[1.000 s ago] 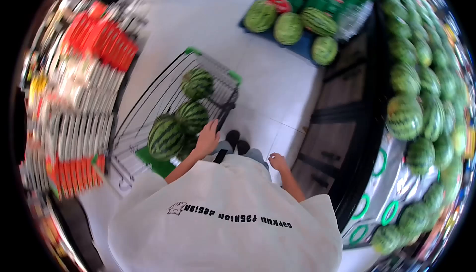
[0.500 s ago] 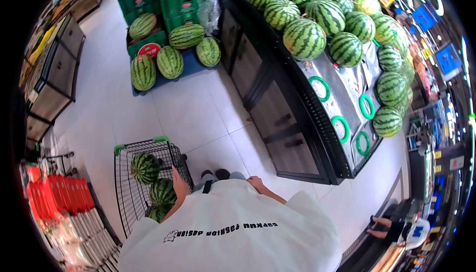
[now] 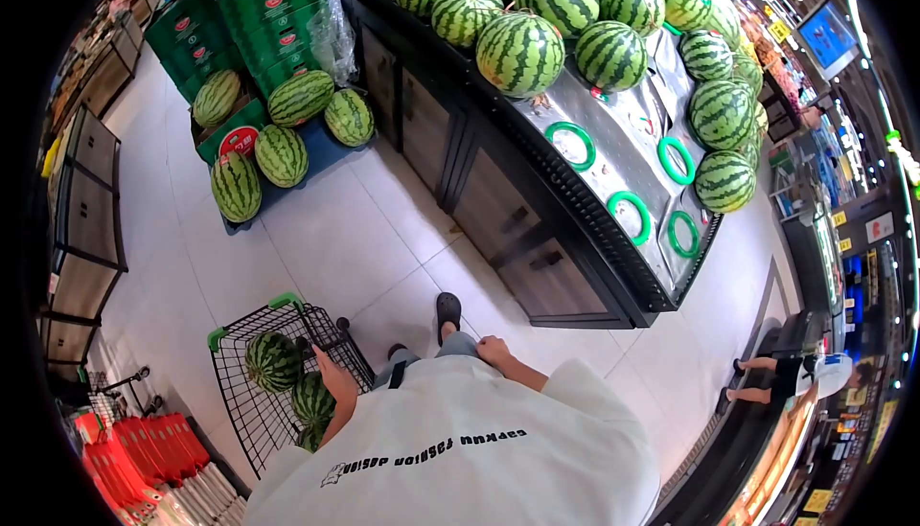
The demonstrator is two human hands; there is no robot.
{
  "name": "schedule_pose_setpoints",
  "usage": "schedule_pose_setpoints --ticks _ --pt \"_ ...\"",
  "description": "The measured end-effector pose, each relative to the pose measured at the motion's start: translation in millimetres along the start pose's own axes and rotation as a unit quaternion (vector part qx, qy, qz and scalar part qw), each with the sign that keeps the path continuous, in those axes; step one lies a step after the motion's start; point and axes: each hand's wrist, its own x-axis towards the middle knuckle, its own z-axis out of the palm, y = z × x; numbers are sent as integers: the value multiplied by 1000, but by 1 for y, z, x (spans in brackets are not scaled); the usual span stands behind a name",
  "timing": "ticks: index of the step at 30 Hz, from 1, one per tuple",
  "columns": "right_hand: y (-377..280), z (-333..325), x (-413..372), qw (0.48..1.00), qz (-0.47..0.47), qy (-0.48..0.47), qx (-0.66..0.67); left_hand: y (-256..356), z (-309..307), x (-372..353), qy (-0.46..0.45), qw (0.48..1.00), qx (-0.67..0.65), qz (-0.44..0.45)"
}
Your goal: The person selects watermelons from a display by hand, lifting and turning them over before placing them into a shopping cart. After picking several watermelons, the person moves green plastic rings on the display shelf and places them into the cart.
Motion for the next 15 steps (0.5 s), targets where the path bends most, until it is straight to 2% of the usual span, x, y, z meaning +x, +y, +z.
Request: schedule_pose_setpoints --ticks 3,4,7,8,11,15 --pt "-13 -19 11 1000 -20 7 4 8 2 8 -30 998 7 -54" --pt "-16 -24 21 999 -31 3 8 7 4 12 -8 999 42 -1" --pt "-21 -49 45 998 -56 -2 21 13 9 24 -33 991 124 -33" --pt "-22 -59 51 998 -57 -2 31 22 7 30 -58 988 121 -70" --pt "-13 -88 71 996 -83 14 41 35 14 39 -41 982 176 -57" --pt "-14 -138 76 987 -128 18 101 29 33 63 -45 979 178 -89"
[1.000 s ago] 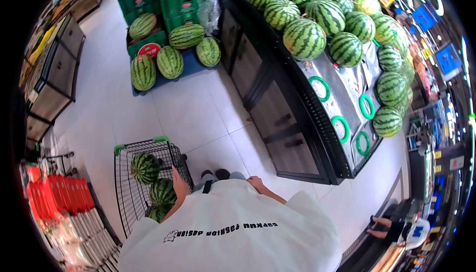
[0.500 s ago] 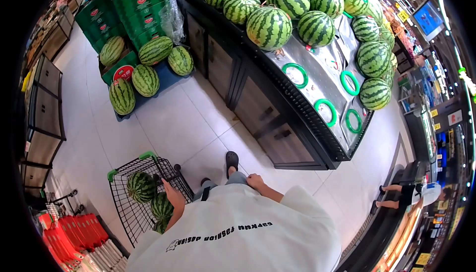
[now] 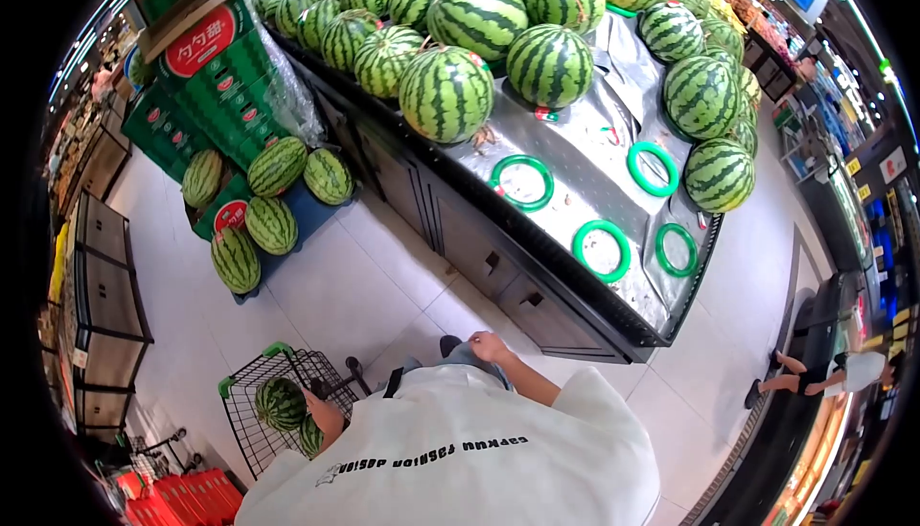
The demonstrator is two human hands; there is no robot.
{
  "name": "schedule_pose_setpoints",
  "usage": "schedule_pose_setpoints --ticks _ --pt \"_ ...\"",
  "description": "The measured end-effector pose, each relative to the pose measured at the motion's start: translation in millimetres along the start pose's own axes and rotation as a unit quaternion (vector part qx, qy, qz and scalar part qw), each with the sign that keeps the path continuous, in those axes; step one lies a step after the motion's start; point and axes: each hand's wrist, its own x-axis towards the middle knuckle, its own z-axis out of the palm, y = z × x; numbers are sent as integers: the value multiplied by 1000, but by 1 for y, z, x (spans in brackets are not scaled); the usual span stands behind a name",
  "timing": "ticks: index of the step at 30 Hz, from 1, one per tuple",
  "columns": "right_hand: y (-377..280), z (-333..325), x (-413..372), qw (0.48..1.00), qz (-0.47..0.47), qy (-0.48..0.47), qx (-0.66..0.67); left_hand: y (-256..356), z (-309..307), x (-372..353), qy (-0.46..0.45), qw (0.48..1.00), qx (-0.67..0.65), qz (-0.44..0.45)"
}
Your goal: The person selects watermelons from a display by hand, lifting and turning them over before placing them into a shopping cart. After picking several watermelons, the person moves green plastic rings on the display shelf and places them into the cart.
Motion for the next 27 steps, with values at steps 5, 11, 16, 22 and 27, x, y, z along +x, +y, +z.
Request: schedule_pose_setpoints --ticks 5,11,16,22,27 --pt "-56 -81 -17 984 -89 117 102 60 23 35 28 994 85 -65" --pt "-123 -186 -48 924 -156 228 266 172 20 88 -90 993 37 61" --pt "-128 -243 -40 848 -194 290 399 287 24 140 -80 964 -135 216" --pt "-141 -315 -10 794 -206 380 427 463 -27 163 -79 843 -372 380" --pt "-155 -368 21 784 -188 457 375 560 -78 159 -96 723 -479 489"
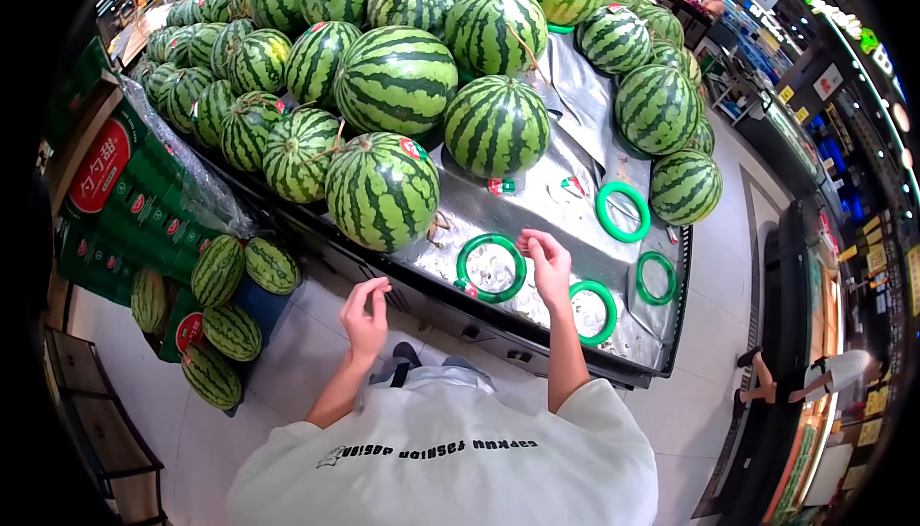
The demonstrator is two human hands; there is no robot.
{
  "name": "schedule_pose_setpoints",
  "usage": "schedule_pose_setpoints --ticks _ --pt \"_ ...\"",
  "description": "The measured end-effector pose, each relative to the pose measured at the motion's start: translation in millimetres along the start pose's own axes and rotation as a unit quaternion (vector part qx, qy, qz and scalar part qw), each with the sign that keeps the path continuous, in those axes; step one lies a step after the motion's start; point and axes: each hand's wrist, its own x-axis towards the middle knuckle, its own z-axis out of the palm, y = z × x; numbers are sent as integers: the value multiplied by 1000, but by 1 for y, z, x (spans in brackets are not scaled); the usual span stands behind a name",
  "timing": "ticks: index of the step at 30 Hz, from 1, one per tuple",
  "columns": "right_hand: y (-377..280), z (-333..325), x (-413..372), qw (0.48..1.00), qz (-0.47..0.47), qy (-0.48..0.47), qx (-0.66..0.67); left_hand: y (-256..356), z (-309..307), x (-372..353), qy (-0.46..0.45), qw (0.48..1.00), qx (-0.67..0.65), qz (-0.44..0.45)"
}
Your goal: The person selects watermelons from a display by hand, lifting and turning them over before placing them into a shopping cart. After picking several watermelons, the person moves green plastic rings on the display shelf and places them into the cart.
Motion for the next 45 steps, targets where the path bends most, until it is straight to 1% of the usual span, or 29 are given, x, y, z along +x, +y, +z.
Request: schedule_pose_setpoints --ticks 3,6,7,9,11,13,14,15,16,17,19,21,23,25,27,28,29,30,31,32,33,34,35,36,37,40,43,44,45 --pt "-5 6 30 999 -4 43 3 21 21 35 -72 994 -76 13" --pt "-4 8 56 996 6 73 46 23 54 73 -126 977 -166 -33" --pt "-6 9 67 994 3 84 66 18 65 86 -158 967 -194 -56" --pt "-7 8 90 989 -2 105 107 15 93 110 -157 933 -301 -120" --pt "-6 6 112 981 -4 123 149 24 118 134 -155 911 -331 -191" --pt "-12 10 130 975 15 139 173 31 146 158 -124 913 -328 -207" --pt "-13 13 138 973 19 144 182 37 154 168 -97 899 -347 -248" --pt "-13 13 149 970 22 150 191 18 173 179 -61 881 -358 -304" --pt "-10 12 161 970 20 146 196 19 181 197 -21 857 -369 -358" --pt "-7 8 168 966 39 138 216 20 186 206 -43 834 -430 -343" --pt "-14 9 180 956 75 122 255 9 200 228 5 771 -466 -434" --pt "-19 12 189 936 135 92 311 -1 214 235 36 740 -485 -464" --pt "-25 20 195 933 136 52 328 -8 230 233 32 766 -448 -460" --pt "-42 40 198 933 129 150 301 -1 232 230 41 795 -422 -434" --pt "-45 36 195 924 128 115 341 8 227 220 25 825 -409 -388" --pt "-43 33 192 911 119 96 384 9 234 214 41 846 -394 -357" --pt "-43 31 188 905 122 106 393 11 241 204 67 877 -329 -344" --pt "-24 26 189 886 122 98 436 22 242 197 72 899 -285 -323" --pt "-26 25 187 867 118 90 475 37 241 192 77 918 -246 -301" --pt "-27 25 175 882 89 130 443 51 235 188 54 930 -254 -261" --pt "-14 20 172 874 68 110 469 53 229 179 35 965 -190 -178" --pt "1 14 167 857 56 85 506 56 217 169 4 981 -165 -104" --pt "19 8 163 837 42 58 542 55 202 165 -27 990 -138 -26" --pt "41 2 157 856 54 79 509 46 185 168 -80 982 -171 18" --pt "53 1 149 859 66 86 500 41 176 171 -94 949 -299 -42" --pt "67 1 123 856 99 87 501 55 172 184 -124 950 -285 23" --pt "66 8 94 854 129 80 497 75 160 172 -156 967 -183 85" --pt "64 9 87 852 136 79 500 77 154 169 -165 967 -172 84" --pt "63 12 79 852 142 78 498 73 147 169 -181 958 -213 59"
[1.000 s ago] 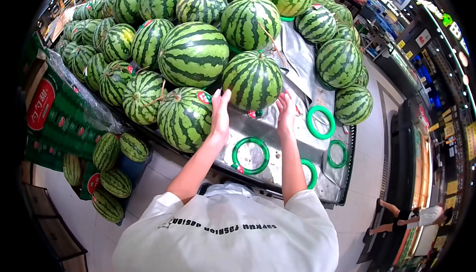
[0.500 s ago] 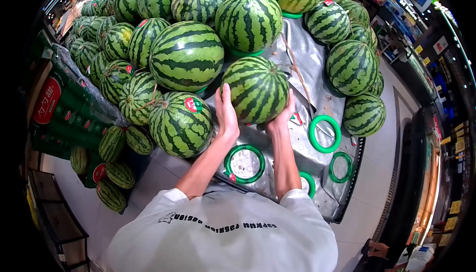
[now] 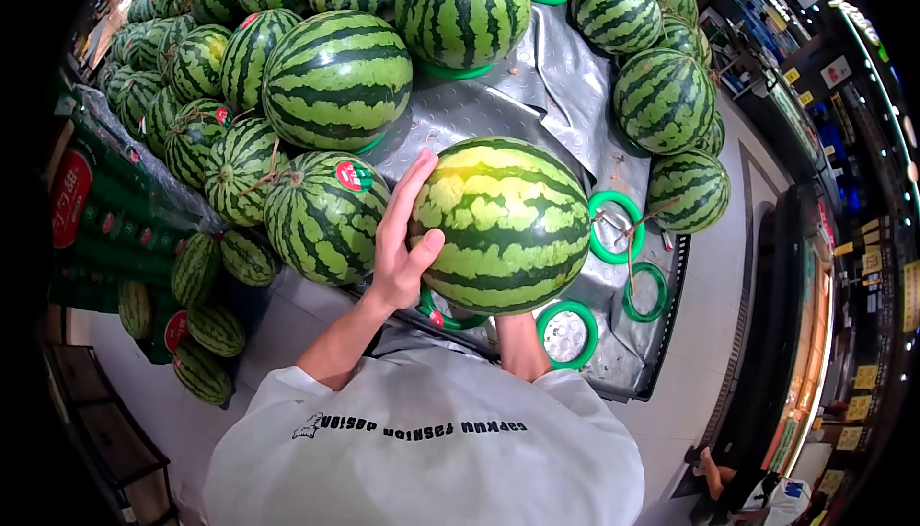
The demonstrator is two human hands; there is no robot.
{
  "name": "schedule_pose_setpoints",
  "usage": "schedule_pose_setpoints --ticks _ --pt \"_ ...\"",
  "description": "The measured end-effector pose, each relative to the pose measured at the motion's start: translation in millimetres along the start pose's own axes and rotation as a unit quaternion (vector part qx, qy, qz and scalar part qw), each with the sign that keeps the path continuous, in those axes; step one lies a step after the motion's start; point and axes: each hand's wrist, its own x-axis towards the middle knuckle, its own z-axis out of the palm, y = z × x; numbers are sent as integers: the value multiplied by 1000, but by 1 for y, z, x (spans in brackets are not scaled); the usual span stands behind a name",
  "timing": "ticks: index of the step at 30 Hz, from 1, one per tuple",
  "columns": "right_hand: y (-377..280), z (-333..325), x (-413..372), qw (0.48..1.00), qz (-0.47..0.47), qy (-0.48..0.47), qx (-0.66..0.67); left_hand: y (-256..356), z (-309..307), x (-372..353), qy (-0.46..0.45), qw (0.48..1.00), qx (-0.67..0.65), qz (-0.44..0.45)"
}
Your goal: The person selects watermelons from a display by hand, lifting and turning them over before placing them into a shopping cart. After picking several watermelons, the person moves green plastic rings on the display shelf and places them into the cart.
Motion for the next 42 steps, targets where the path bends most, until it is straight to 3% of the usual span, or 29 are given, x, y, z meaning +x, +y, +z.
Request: schedule_pose_setpoints --ticks 2,3,5,6,10,12,14,19,22,24,27,34,36,38,42 --pt "3 1 -12 1000 12 4 -4 -1 -14 -7 -11 995 -91 -39" --pt "4 1 -17 1000 16 5 -6 12 -16 -2 69 997 -22 6" --pt "5 3 -22 1000 23 5 -12 16 -17 -4 60 995 48 63" --pt "5 4 -25 999 27 5 -16 13 -16 -7 -25 996 49 73" --pt "7 9 -33 999 32 1 -26 19 -28 -12 -70 991 82 73" --pt "7 11 -36 998 47 -2 -30 26 -40 -9 -94 993 56 45" --pt "6 12 -40 998 55 -2 -34 28 -35 -9 -5 999 -51 1" --pt "7 18 -46 996 76 -3 -42 36 -27 -11 -67 988 136 23" --pt "4 24 -48 994 89 -10 -55 55 -20 -12 -89 980 178 20" --pt "2 26 -50 993 99 -16 -63 62 -29 -7 -109 986 117 -36" --pt "0 29 -52 992 108 -19 -68 62 -6 -10 -47 973 222 -49" --pt "-10 42 -49 980 163 -49 -102 87 8 -25 -19 955 292 -53" --pt "-15 47 -46 975 183 -61 -114 97 -2 -29 -11 966 229 -123" --pt "-21 51 -46 969 202 -71 -126 99 -7 -44 45 967 217 -125" --pt "-27 66 -49 957 229 -96 -152 113 -29 -75 68 975 100 -187"
